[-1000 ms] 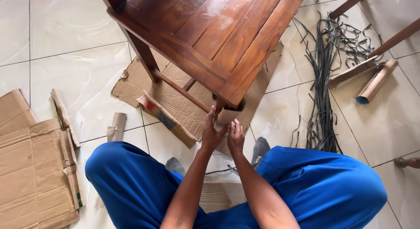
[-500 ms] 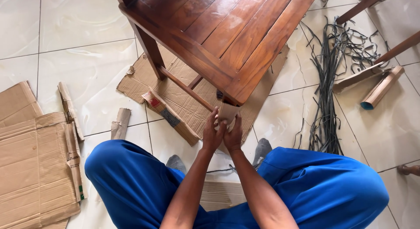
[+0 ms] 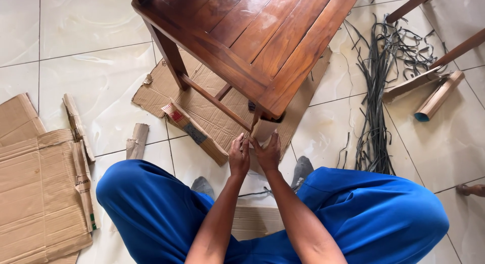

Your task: The person is wrapping the leg of a wooden chair with protective cardboard and securing it with black plastic strips.

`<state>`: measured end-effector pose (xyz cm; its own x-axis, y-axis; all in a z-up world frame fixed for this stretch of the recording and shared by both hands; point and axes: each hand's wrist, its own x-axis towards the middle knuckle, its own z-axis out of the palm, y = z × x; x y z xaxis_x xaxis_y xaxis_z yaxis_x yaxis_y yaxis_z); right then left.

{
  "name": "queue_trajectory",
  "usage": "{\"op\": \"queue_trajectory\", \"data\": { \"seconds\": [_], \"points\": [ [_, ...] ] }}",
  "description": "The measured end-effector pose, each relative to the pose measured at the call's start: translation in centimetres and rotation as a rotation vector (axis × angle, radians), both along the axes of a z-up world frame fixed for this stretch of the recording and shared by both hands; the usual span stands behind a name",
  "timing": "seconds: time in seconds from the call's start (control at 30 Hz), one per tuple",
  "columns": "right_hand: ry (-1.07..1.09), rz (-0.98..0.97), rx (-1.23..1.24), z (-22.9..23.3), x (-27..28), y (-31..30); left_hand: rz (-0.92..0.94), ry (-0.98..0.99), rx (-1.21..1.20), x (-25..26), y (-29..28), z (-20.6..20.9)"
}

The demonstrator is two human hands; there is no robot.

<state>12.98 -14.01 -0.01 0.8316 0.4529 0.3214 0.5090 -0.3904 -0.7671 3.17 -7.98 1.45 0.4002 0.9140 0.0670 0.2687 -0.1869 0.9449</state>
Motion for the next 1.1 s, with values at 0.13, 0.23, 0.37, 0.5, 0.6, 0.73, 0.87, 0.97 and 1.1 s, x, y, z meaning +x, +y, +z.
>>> {"op": "queue_trajectory", "data": {
  "seconds": [0.13, 0.23, 0.37, 0.5, 0.6, 0.73, 0.87, 0.97, 1.1],
  "points": [
    [0.132, -0.020, -0.106, -1.3, 0.1, -0.3, 0.004, 0.072, -0.001, -0.9, -0.4, -0.1],
    [0.201, -0.019, -0.132, -1.6, 0.0, -0.5, 0.009, 0.123, 0.003, -1.3, -0.6, -1.5],
    [0.133, -0.014, -0.138, -1.1, 0.0, -0.9, -0.006, 0.300, -0.085, -1.4, -1.4, -4.3],
    [0.130, 0.026, -0.055, 3.3, -0.6, -2.0, -0.049, 0.479, -0.223, -0.6, -2.4, -4.3],
    [0.077, 0.048, -0.007, 4.6, -0.9, -2.9, -0.107, 0.480, -0.316, 0.0, -3.5, -6.4],
    [0.073, 0.017, -0.014, 5.1, -0.6, -4.7, -0.237, 0.437, -0.341, 2.0, -5.9, -0.8],
    [0.098, -0.034, -0.048, 4.5, 1.4, -7.1, -0.334, 0.402, -0.335, 3.9, -8.5, -1.7],
    [0.016, -0.078, -0.125, 5.3, 4.5, -8.7, -0.380, 0.308, -0.323, 4.8, -9.9, -2.2],
    [0.100, -0.080, -0.383, 8.8, 11.2, -10.7, -0.404, 0.312, -0.250, 5.1, -11.1, -1.9]
  ]
}}
